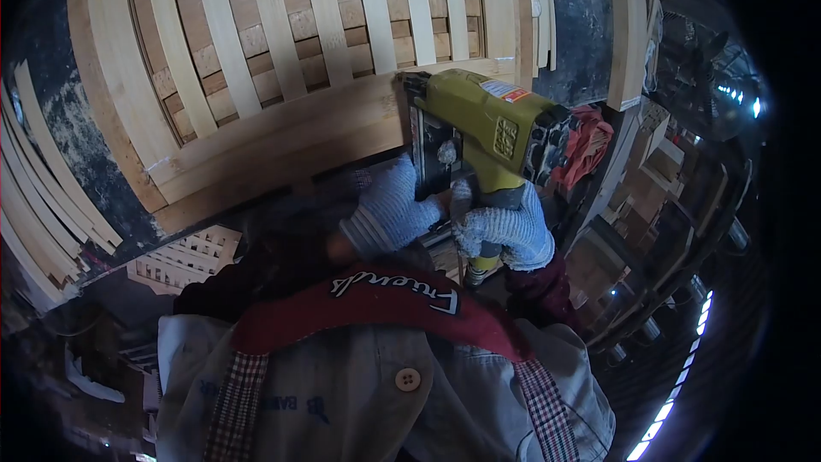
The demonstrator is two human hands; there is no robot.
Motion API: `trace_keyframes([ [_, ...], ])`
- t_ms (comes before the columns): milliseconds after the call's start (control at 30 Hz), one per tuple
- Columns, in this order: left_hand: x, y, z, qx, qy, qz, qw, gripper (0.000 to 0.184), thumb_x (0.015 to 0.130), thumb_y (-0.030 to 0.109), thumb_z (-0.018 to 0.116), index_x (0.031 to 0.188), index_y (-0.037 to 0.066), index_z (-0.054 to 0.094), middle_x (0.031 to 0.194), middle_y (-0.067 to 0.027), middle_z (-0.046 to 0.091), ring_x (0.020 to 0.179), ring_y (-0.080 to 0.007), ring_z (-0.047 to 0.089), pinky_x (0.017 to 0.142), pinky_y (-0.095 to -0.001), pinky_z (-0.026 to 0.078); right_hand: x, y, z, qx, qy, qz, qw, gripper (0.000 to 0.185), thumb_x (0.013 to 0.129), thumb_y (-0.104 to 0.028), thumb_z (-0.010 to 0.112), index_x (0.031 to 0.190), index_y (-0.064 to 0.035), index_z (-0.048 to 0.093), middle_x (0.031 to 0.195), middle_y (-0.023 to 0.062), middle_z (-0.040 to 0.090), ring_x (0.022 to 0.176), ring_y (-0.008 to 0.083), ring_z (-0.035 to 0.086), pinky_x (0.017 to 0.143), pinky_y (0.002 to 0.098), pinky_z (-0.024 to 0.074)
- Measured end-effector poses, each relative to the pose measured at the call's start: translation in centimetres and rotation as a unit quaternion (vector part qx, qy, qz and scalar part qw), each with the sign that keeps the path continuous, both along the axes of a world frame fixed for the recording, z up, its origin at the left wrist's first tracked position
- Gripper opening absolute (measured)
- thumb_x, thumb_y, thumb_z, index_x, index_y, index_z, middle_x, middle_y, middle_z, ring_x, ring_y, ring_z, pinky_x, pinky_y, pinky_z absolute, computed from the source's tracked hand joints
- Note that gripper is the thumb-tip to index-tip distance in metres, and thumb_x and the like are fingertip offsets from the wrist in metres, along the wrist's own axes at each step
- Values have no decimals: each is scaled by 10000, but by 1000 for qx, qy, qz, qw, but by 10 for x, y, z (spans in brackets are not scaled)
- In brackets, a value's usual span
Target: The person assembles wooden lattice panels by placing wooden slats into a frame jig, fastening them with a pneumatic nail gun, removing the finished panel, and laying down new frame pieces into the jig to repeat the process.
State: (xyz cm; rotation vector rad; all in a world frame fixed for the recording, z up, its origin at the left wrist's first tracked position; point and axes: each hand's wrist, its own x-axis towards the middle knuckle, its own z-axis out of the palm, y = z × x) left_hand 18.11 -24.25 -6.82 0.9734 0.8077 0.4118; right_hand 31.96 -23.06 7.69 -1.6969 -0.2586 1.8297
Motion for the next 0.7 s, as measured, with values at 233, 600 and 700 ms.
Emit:
trace_keyframes([
  [233, 20, 20, 18, -11, -17, -26, 999, 511, 787, 208, 736, 1163, -53, 510, 1048, -186, 657, 940, -265, 655, 827, -378, 525, 33, -12, -6, 15, 19, -13, 1000, 426, 764, -57, 733, 1144, -17, 545, 818, 66, 620, 613, 141, 590, 524, 265, 476],
  [600, 62, 16, 6, -22, -47, -58, 997, 546, 766, 258, 740, 1148, -53, 505, 955, -200, 658, 872, -294, 663, 762, -394, 531, 69, -19, -7, -1, 23, -15, 1000, 423, 753, -71, 735, 1128, -6, 551, 803, 42, 614, 615, 125, 578, 520, 258, 465],
  [700, 65, 17, 4, -42, -24, -91, 995, 548, 770, 242, 737, 1163, -54, 496, 985, -198, 652, 901, -287, 655, 783, -388, 527, 61, -7, 1, 9, -28, -34, 999, 402, 756, -68, 729, 1112, -6, 552, 752, 57, 603, 567, 135, 562, 505, 267, 464],
])
